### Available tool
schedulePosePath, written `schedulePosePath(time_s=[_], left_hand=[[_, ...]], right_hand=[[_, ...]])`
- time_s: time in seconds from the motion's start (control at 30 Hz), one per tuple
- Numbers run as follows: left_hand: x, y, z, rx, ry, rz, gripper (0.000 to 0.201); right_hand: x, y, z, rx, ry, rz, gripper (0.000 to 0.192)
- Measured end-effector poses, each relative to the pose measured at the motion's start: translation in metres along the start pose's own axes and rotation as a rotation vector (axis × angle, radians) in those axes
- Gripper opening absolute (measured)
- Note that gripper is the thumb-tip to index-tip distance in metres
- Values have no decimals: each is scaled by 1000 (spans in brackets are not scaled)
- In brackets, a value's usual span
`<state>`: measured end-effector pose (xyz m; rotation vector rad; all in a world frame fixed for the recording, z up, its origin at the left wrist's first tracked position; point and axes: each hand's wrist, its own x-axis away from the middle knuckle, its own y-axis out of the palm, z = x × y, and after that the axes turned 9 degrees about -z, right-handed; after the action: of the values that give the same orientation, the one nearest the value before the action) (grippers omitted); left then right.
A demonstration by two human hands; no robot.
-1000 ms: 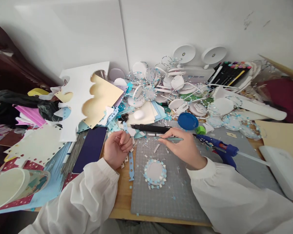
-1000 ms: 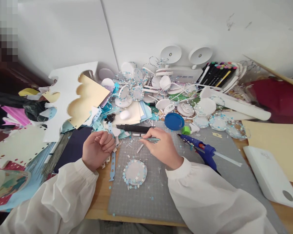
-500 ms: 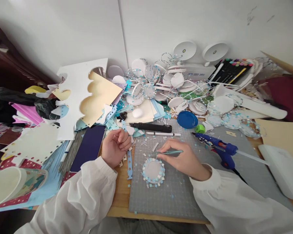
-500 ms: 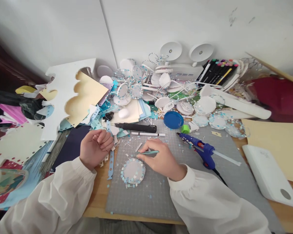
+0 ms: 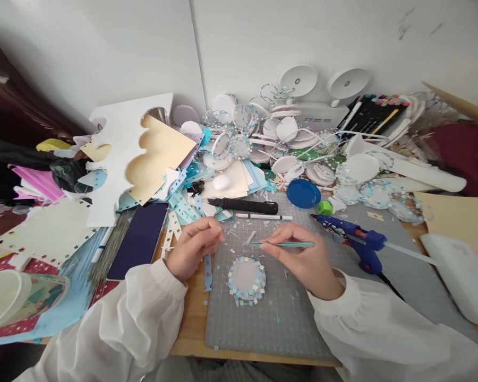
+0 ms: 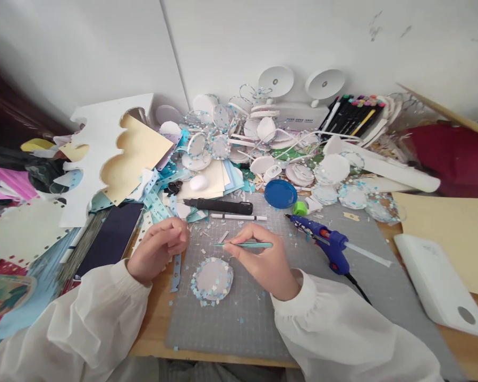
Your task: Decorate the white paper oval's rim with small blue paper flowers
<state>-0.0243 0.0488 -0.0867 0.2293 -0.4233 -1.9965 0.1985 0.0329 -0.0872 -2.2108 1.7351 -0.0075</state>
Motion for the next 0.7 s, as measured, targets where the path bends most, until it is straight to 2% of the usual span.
schedulePosePath(time_s=[0.1,0.2,0.33,0.7], left_hand=[[2,9,-2,-168,7,27,17],[3,14,-3,-210,-19,-29,13],[5,13,-6,-283,-29,-89,11],[6,13,-9,-280,-33,-56,7]], right_hand=[[2,-2,0,-179,45,48,17],[6,1,2,-268,76,49,19],[9,6,0,-273,63,50,18],[14,9,-12,-190,-96,38,14]])
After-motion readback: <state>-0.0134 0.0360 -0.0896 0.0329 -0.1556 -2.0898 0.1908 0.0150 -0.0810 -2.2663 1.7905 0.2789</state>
